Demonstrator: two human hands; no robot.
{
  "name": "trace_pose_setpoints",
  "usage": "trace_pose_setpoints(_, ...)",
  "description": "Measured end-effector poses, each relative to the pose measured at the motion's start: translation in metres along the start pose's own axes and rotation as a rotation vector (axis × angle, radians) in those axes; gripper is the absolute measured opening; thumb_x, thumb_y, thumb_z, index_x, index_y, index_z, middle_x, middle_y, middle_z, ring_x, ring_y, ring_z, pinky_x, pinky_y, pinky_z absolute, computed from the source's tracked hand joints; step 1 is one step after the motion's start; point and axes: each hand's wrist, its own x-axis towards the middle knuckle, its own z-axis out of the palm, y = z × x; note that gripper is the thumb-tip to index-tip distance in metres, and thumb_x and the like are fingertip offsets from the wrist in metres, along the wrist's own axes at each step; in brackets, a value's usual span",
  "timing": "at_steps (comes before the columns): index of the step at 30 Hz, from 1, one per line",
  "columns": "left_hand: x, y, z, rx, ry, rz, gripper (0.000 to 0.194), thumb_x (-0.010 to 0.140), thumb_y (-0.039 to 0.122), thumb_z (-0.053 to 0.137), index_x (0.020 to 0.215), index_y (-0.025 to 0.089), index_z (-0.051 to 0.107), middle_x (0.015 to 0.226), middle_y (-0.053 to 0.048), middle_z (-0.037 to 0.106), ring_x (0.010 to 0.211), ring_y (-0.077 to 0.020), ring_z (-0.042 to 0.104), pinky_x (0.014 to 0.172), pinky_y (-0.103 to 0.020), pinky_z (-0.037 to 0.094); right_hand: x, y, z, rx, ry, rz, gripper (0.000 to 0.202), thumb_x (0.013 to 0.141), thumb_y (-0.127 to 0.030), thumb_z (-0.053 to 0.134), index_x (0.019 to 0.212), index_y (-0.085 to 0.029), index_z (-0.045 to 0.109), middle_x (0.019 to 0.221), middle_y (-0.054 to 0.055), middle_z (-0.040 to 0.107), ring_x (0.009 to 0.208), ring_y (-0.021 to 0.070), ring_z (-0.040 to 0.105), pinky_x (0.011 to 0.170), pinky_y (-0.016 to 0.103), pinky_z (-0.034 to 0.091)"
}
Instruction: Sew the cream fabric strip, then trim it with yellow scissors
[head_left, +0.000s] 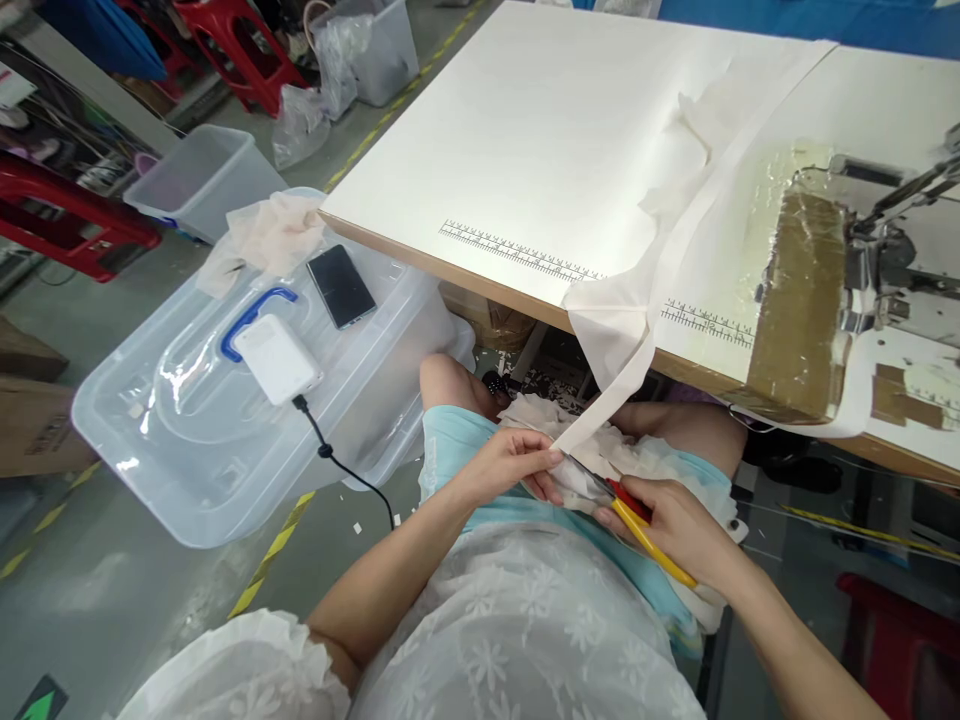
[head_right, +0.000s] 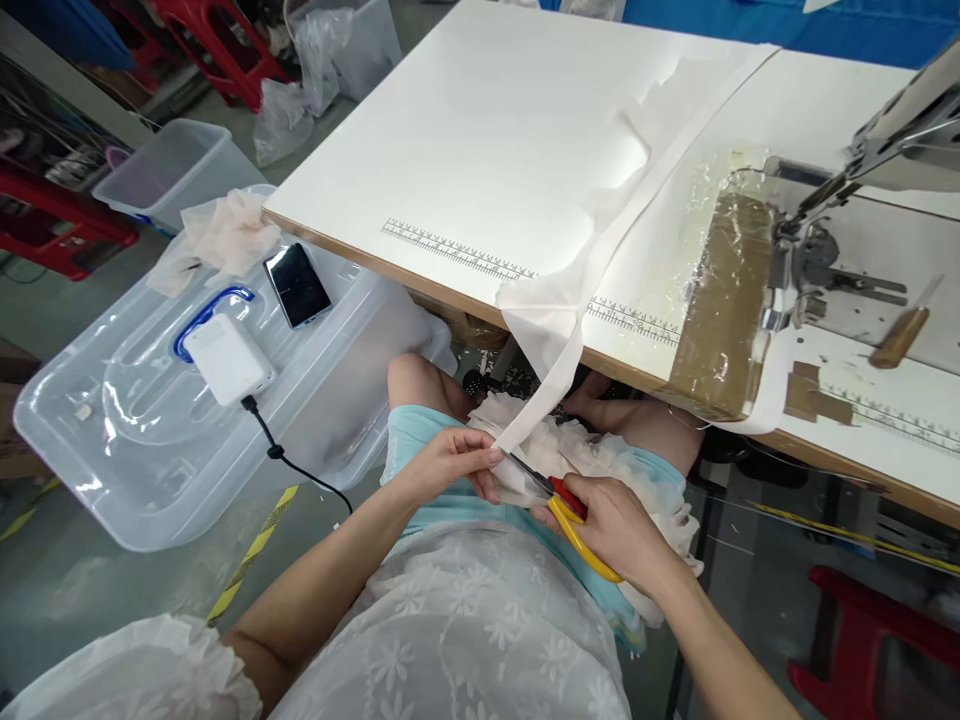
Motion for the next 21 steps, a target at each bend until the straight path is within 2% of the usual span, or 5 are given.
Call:
trace_pose_setpoints(10, 0.003, -0.001, 0.001, -0.011, -0.014, -0.015, 0.051, 0.065, 0.059, 0.080, 0.077, 0.013, 0.062, 0.058, -0.005, 0.070, 0.055, -0.0174, 0.070, 0.053, -0.022, 0.052, 0.005, -0.005, -0.001, -0.142, 0.036, 0.011, 0.044, 0.090, -0.062, 0.044, 0.068, -0.025, 0.034, 0.060, 0.000, 0.052, 0.052, 0.0169, 0.047, 0.052, 0.028, 0.025)
trace_pose_setpoints(14, 0.003, 0.000, 0.000, 0.003, -0.013, -0.021, 0.050, 0.067, 0.059, 0.079, 0.074, 0.013, 0.060, 0.059, -0.006, 0.070, 0.055, -0.0166, 0.069, 0.053, -0.021, 0.052, 0.010, -0.005, 0.002, -0.091, 0.033, 0.033, 0.048, 0.089, -0.065, 0.040, 0.064, -0.025, 0.033, 0.057, 0.001, 0.051, 0.052, 0.0175, 0.047, 0.052, 0.028, 0.026)
trace_pose_setpoints(21, 0.009, -0.005, -0.002, 0.108, -0.033, -0.060, 0.051, 0.072, 0.062, 0.072, 0.083, 0.013, 0.062, 0.062, -0.005, 0.070, 0.059, -0.0173, 0.069, 0.058, -0.024, 0.053, 0.003, 0.002, 0.005, 0.027, 0.055, 0.085, 0.049, 0.088, -0.068, 0.042, 0.064, -0.025, 0.033, 0.058, 0.000, 0.050, 0.055, 0.0178, 0.048, 0.053, 0.028, 0.029)
